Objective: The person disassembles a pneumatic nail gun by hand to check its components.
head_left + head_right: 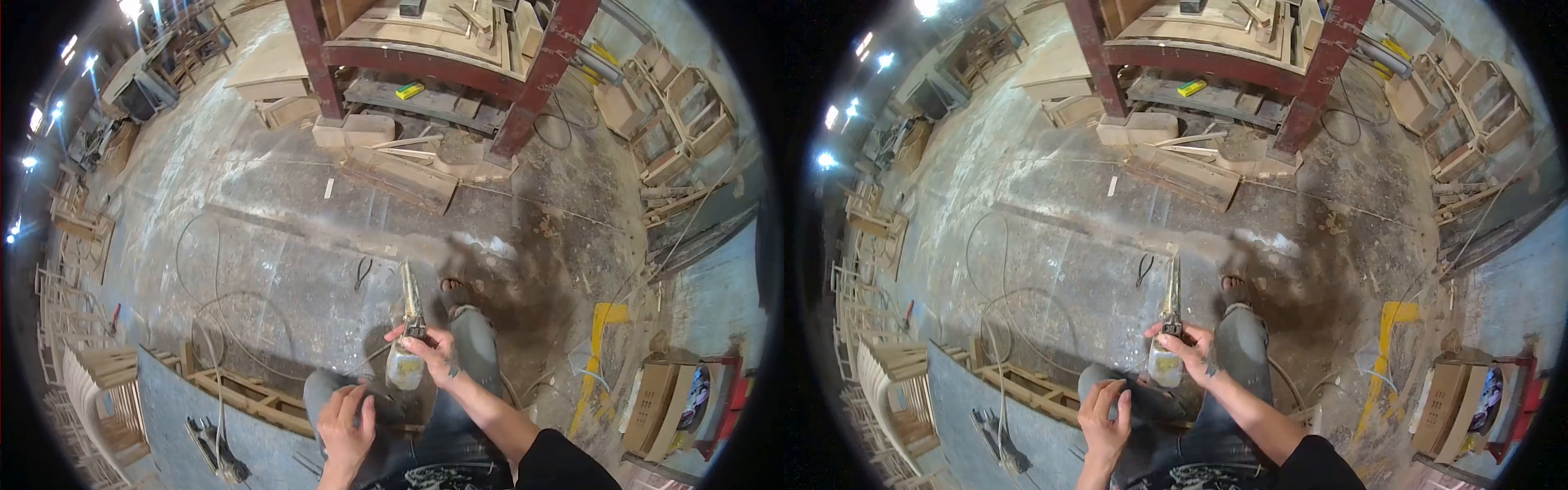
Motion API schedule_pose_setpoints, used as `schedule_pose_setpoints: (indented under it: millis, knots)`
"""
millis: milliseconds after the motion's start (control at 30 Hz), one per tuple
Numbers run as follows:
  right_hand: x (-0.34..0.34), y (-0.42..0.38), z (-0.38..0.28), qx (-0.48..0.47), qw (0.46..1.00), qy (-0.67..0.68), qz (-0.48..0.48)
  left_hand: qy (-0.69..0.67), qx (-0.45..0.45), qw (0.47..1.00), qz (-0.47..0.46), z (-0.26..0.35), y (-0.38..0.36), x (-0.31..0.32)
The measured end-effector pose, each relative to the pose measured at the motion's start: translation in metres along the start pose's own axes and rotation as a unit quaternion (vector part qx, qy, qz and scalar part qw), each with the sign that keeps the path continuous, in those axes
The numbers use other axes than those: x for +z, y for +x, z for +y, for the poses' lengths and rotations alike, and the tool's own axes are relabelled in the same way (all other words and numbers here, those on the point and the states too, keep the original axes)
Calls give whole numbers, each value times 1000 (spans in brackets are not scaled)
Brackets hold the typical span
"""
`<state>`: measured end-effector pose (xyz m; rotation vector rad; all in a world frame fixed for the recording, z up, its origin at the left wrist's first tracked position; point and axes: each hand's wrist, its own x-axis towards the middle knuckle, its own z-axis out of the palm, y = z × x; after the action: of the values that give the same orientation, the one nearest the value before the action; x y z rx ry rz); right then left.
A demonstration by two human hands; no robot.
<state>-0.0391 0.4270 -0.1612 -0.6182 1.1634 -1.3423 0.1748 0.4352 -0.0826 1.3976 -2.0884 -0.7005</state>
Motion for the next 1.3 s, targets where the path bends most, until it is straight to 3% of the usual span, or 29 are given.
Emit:
schedule_pose_setpoints:
  millis: [200, 233, 400, 533, 600, 733, 767, 900, 1033, 1100, 1267, 1300]
  knots:
    - [-20, 46, 48, 73, 993, 76, 52, -18, 5, 999, -40, -17, 99, 56]
    - [-25, 49, 52, 112, 991, 45, 60, -34, -25, 997, -64, -12, 117, 66]
    - [-46, 67, 42, 261, 960, -85, 50, -87, 30, 966, -242, -27, 205, 129]
    - [-66, 75, 19, 307, 951, 27, 27, -51, 89, 924, -368, -21, 243, 137]
    - [-77, 74, 6, 290, 957, 8, 13, -31, 137, 899, -415, -8, 263, 135]
    - [-100, 62, -2, 256, 965, 59, -22, 46, 269, 805, -526, 24, 292, 136]
    - [-108, 61, -17, 282, 955, 85, -30, 88, 307, 761, -565, 36, 297, 136]
    - [-125, 35, -55, 299, 943, 139, -51, 108, 456, 676, -569, 85, 312, 143]
    - [-156, 20, -96, 370, 923, -2, -108, 60, 509, 578, -635, 145, 329, 161]
    - [-169, 11, -105, 341, 936, -8, -91, 69, 519, 533, -665, 184, 345, 175]
    - [-221, 1, -153, 318, 945, -24, -66, 77, 630, 477, -608, 253, 348, 221]
    - [-226, -7, -149, 289, 956, 26, -30, 74, 638, 468, -607, 268, 350, 229]
